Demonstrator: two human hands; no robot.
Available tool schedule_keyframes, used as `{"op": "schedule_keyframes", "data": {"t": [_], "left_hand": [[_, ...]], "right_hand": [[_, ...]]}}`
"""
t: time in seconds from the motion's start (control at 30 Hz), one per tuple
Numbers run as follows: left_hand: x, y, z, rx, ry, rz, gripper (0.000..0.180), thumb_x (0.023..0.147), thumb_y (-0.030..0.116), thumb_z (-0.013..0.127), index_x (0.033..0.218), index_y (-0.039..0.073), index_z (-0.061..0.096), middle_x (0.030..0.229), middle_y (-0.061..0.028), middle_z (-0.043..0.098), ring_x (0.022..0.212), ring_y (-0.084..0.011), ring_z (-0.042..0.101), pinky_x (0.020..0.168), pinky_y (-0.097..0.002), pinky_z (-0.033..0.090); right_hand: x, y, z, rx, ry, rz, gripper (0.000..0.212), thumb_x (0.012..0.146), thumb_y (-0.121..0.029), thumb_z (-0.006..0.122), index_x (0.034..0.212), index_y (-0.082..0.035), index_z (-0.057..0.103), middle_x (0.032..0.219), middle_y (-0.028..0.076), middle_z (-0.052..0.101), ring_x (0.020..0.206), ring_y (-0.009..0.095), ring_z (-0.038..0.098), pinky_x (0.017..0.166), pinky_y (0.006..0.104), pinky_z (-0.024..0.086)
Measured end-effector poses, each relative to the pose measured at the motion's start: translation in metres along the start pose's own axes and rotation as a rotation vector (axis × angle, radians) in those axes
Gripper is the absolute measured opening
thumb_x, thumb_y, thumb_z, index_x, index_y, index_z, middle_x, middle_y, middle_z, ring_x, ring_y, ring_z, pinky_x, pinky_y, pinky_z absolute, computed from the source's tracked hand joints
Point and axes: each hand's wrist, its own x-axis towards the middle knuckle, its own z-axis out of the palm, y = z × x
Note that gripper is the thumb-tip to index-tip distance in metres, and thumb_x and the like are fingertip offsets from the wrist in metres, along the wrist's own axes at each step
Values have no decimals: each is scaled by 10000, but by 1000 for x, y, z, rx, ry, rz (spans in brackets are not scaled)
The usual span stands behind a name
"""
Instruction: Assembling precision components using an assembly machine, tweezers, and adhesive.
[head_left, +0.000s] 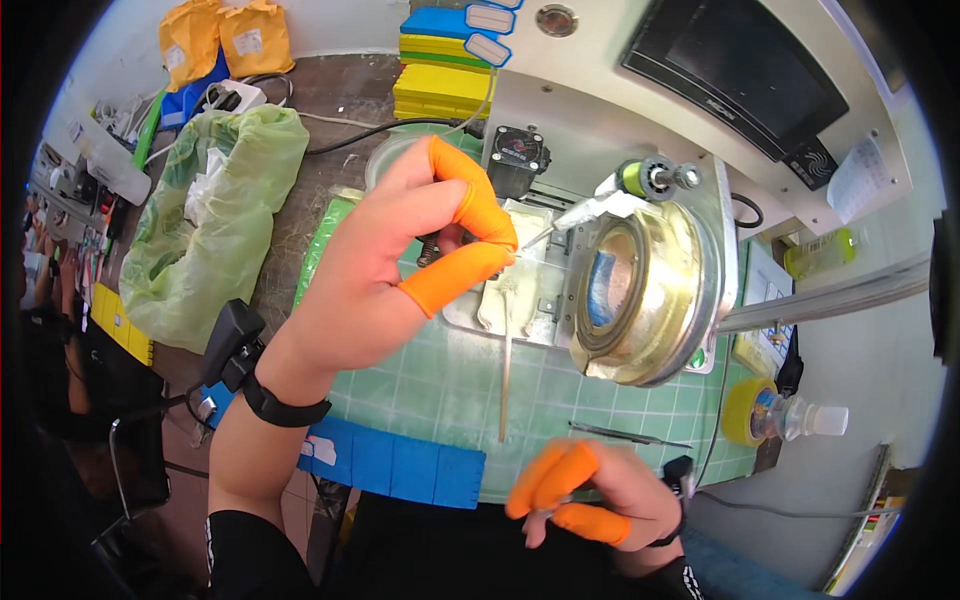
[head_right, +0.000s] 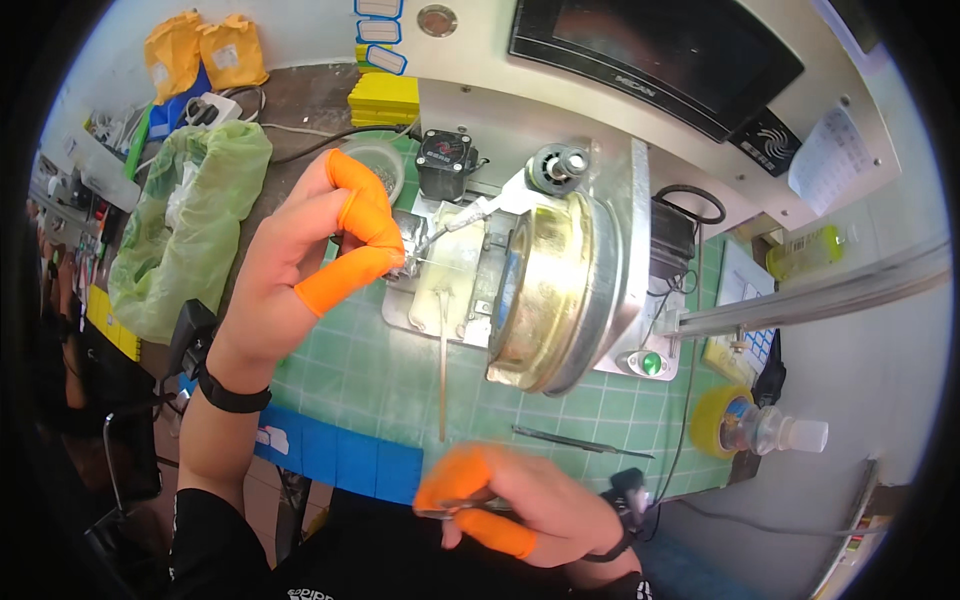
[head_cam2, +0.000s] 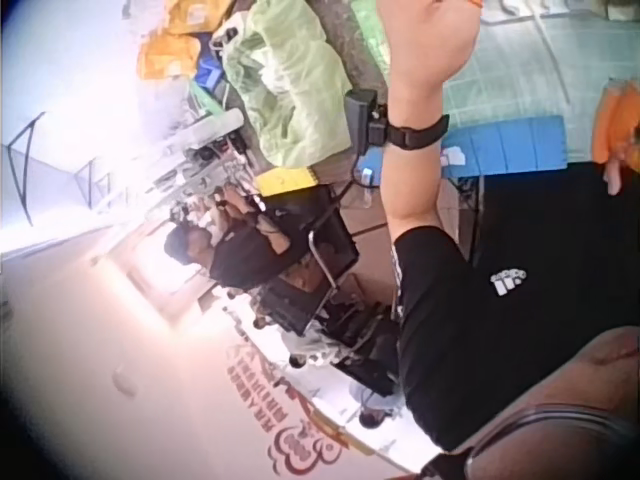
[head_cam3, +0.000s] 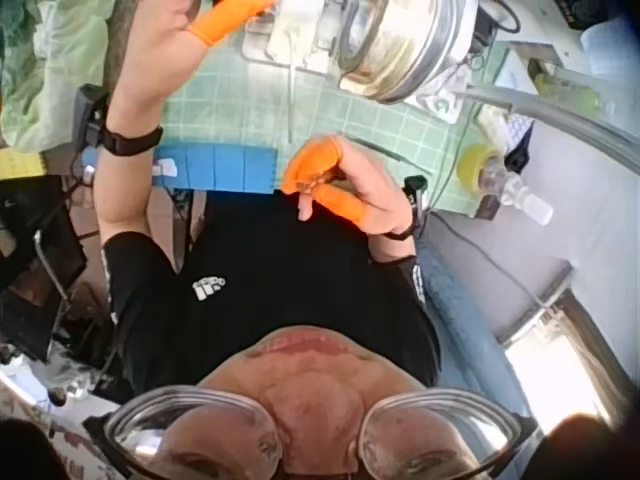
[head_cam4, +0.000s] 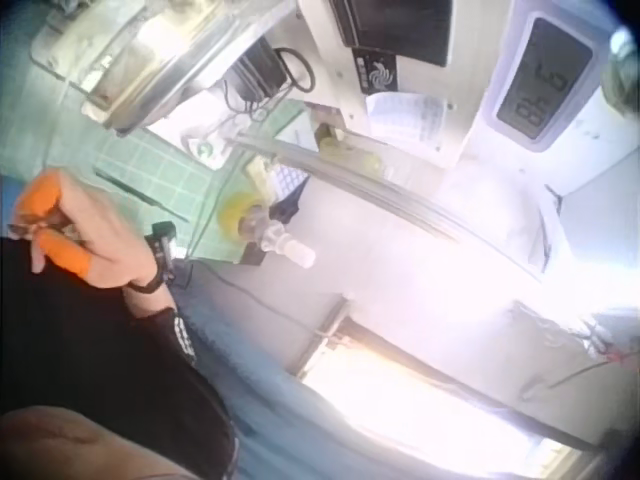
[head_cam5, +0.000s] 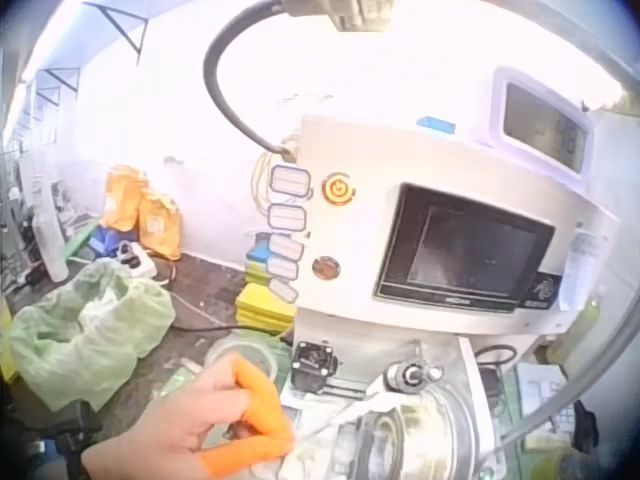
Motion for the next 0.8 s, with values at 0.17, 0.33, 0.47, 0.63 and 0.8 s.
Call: {"op": "schedule_keyframes", "data": {"t": [0.17,0.33,0.47,0.63,0.8], "left_hand": [[1,-2,1,-80,32,-28,52,947,82,742,946,35,718,1031,-52,570,981,-171,503,846,-294,390],[-2,-6,4,-128,60,-28,44,940,76,744,956,38,728,1027,-53,567,956,-161,497,813,-286,392],[-4,-6,5,-115,65,-43,53,929,65,742,968,31,731,1021,-59,565,934,-157,494,794,-280,396],[-4,-10,8,-100,95,22,58,922,58,742,971,30,729,1020,-59,564,930,-156,487,793,-279,391],[-5,-10,9,-96,107,10,65,918,60,750,975,35,730,1025,-58,563,934,-157,484,795,-278,386]], "right_hand": [[28,11,17,823,81,439,215,1038,-151,661,1165,-28,540,1095,226,658,647,194,603,557,270,420],[56,33,20,1029,188,301,712,1133,-600,377,1269,62,600,952,98,594,620,121,431,597,253,346],[69,37,18,1166,164,229,569,1129,-565,439,1244,-33,606,908,94,565,684,156,450,623,319,399],[77,26,21,1449,172,202,506,1127,-566,448,1252,-89,560,871,45,535,628,107,432,517,269,342],[83,28,19,1501,88,179,524,1130,-603,385,1266,-117,525,809,-15,467,557,46,347,445,205,236]]}}
